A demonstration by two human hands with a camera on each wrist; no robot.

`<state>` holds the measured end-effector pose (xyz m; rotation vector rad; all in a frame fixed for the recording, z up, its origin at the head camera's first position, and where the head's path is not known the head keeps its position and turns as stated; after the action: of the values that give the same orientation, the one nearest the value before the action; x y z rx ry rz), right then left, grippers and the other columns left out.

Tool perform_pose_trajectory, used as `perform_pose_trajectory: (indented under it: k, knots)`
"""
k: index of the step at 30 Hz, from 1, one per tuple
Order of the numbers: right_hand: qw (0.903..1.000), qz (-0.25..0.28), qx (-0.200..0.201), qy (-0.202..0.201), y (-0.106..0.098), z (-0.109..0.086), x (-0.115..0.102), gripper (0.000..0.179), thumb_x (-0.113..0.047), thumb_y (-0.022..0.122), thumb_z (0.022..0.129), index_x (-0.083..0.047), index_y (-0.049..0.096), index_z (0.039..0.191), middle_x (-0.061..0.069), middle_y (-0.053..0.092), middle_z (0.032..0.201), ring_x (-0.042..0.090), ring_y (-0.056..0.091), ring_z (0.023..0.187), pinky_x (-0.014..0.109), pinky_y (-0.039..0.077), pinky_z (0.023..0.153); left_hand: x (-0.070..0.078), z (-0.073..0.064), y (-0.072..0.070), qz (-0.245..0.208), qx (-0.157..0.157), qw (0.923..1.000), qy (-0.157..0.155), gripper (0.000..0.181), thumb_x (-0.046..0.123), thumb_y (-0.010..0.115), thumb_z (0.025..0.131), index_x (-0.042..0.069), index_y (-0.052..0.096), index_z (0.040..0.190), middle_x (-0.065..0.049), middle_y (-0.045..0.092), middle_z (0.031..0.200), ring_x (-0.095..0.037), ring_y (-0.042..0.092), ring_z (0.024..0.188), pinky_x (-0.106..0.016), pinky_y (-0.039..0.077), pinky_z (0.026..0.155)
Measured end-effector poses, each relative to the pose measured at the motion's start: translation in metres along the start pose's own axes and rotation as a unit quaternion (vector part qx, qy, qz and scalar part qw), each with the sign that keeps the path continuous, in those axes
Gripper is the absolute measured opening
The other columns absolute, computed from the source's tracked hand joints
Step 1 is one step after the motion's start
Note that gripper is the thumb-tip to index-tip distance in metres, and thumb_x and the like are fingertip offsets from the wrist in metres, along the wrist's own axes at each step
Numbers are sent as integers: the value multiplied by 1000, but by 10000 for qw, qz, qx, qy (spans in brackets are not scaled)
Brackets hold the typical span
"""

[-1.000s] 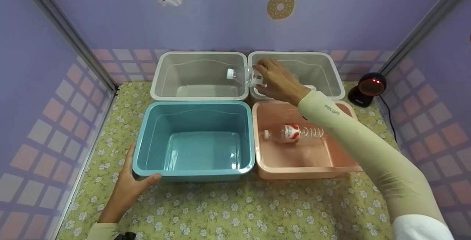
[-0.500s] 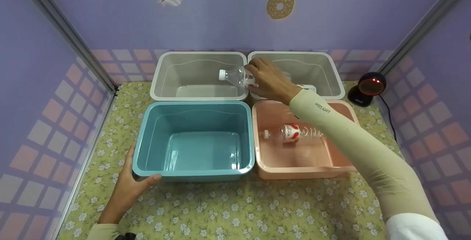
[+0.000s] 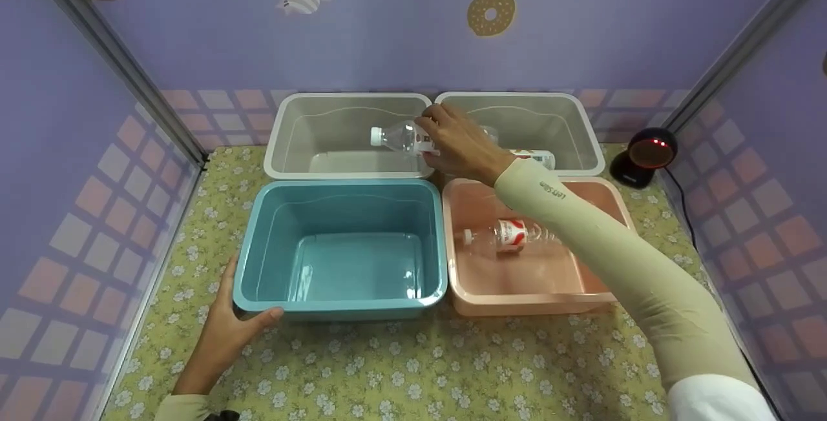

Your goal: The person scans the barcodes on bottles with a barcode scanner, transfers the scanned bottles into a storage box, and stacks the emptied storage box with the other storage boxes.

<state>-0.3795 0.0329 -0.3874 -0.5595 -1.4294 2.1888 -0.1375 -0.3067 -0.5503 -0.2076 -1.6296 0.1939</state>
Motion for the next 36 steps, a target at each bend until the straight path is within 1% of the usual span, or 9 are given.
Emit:
perform_pose_trajectory:
  k: [6, 10, 14, 18, 24, 32, 36]
  knots:
    - [9999, -28, -135, 4, 4, 6, -6, 53, -12, 81, 95, 6, 64, 142, 23, 61, 132, 41, 58, 119, 51, 52, 103, 1, 0, 0, -60, 15, 10000, 25, 118, 13, 83, 99, 39, -1, 178, -22, 15, 180, -50, 35, 155, -18, 52, 100]
    - [9998, -80, -182, -12, 6, 10, -9, 53, -14, 81, 97, 6, 64, 142, 23, 61, 133, 40, 57, 119, 51, 53, 103, -1, 0, 0, -75, 16, 10000, -12, 119, 13, 83, 99, 38, -2, 178, -23, 14, 180, -51, 36, 155, -20, 53, 99]
    - [9997, -104, -237, 25, 8, 13, -11, 54, -16, 80, 98, 5, 63, 144, 23, 60, 135, 40, 57, 123, 50, 51, 108, -3, 0, 0, -115, 3, 9999, -52, 119, 13, 82, 100, 37, -4, 178, -24, 14, 180, -52, 37, 154, -20, 54, 99]
    - [9994, -212, -277, 25, 10, 16, -14, 54, -17, 80, 99, 4, 62, 145, 22, 60, 137, 39, 56, 125, 50, 51, 108, -3, 1, 0, -139, 7, 9999, -77, 120, 13, 83, 99, 37, -4, 178, -25, 15, 180, -52, 37, 154, -19, 53, 99]
    - [9994, -254, -248, -35, 13, 22, -22, 53, -18, 80, 100, 4, 63, 144, 22, 60, 137, 38, 55, 128, 51, 50, 109, -2, 1, 0, -146, 25, 9999, -19, 120, 11, 83, 99, 37, -3, 178, -25, 16, 179, -50, 39, 153, -19, 54, 100]
    - [9993, -313, -213, -9, 14, 28, -28, 52, -21, 81, 101, 4, 64, 144, 22, 61, 139, 38, 55, 130, 49, 50, 112, 0, 2, 1, -72, -33, 10000, 50, 119, 12, 82, 100, 38, -4, 178, -22, 12, 181, -50, 35, 156, -18, 52, 100]
    - [9993, -334, -182, -4, 15, 33, -30, 51, -22, 81, 101, 3, 65, 143, 21, 62, 139, 38, 56, 131, 47, 49, 115, 0, 1, 0, -60, 2, 10000, 23, 119, 12, 82, 100, 38, -3, 178, -22, 13, 181, -50, 35, 156, -17, 52, 100]
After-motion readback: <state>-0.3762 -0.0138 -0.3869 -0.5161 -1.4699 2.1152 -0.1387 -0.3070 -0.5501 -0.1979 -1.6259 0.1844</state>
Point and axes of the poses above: each hand's wrist, its own z-axis towards the middle knuckle, its own y-axis out of the palm, x = y × z, the point moved 10 cm from there along z, towards the middle knuckle
